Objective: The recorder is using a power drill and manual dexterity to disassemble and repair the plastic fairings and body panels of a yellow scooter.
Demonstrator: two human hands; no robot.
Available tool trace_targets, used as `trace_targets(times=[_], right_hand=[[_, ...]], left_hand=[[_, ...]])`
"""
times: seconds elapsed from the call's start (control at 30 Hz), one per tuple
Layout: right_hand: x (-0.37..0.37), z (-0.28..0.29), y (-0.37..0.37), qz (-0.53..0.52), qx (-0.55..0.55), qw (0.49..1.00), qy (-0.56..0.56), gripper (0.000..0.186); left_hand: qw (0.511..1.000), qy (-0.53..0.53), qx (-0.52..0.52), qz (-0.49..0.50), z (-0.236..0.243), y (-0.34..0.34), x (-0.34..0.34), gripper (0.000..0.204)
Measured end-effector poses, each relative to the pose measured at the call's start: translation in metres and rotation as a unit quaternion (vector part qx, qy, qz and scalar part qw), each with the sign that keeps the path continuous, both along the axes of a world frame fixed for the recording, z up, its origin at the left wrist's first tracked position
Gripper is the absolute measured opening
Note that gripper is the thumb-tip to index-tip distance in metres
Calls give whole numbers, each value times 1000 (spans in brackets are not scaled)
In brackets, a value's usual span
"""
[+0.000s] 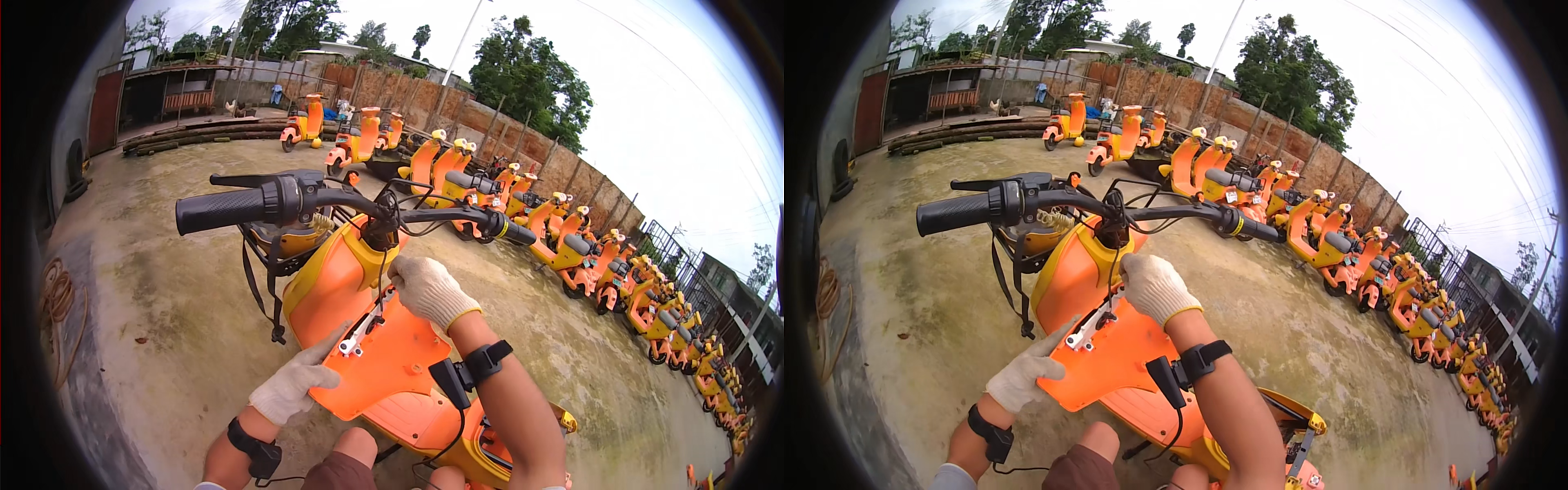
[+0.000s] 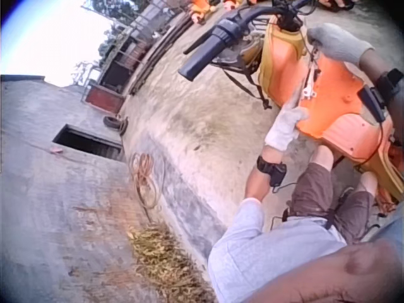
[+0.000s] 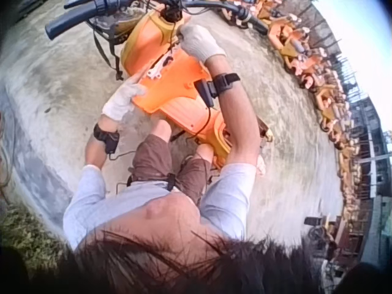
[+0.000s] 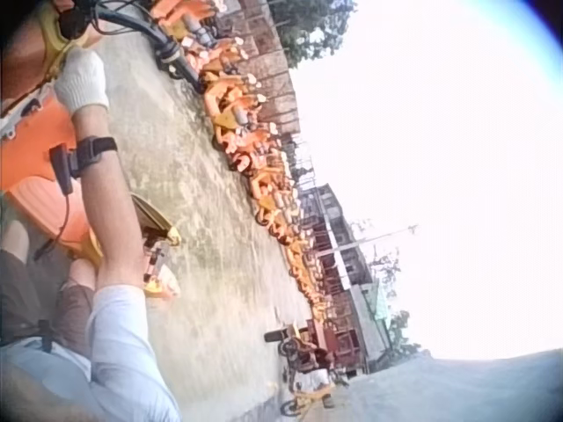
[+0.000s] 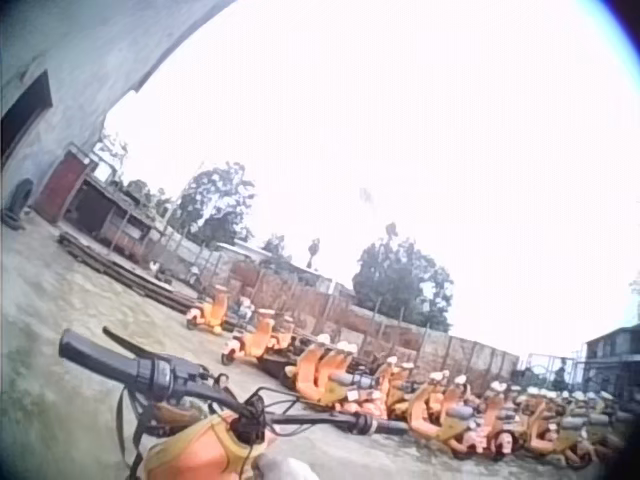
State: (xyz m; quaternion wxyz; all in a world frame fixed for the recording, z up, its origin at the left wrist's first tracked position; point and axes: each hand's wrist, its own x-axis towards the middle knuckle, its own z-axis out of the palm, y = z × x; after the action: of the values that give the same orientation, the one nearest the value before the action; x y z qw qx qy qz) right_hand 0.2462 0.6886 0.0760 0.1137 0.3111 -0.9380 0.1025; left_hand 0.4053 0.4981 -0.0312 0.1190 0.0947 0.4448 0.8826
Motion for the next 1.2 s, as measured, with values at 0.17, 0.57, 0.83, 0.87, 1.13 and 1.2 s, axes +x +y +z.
trace_targets(times=[0.17,0.57,0.83,0.87,1.13,1.2], right_hand=[[-1,-7,4,46,35,998,32,16],[19,-44,38,-124,-505,823,-227,23],[40,-109,71,-111,-621,642,-436,40],[46,-106,70,-134,-544,710,-427,47],[60,-99,25,-42,-341,803,-486,34],[58,-116,23,-42,-387,790,-474,29]], left_hand=[[1000,-8,15,-1,-9,-5,-4,90],[995,-1,-13,98,-58,-65,-20,15],[985,-72,-7,159,-80,-132,-44,50],[984,-72,-8,160,-82,-140,-47,50],[986,11,-48,162,-67,-163,-23,40],[990,0,37,138,-53,-134,-16,59]])
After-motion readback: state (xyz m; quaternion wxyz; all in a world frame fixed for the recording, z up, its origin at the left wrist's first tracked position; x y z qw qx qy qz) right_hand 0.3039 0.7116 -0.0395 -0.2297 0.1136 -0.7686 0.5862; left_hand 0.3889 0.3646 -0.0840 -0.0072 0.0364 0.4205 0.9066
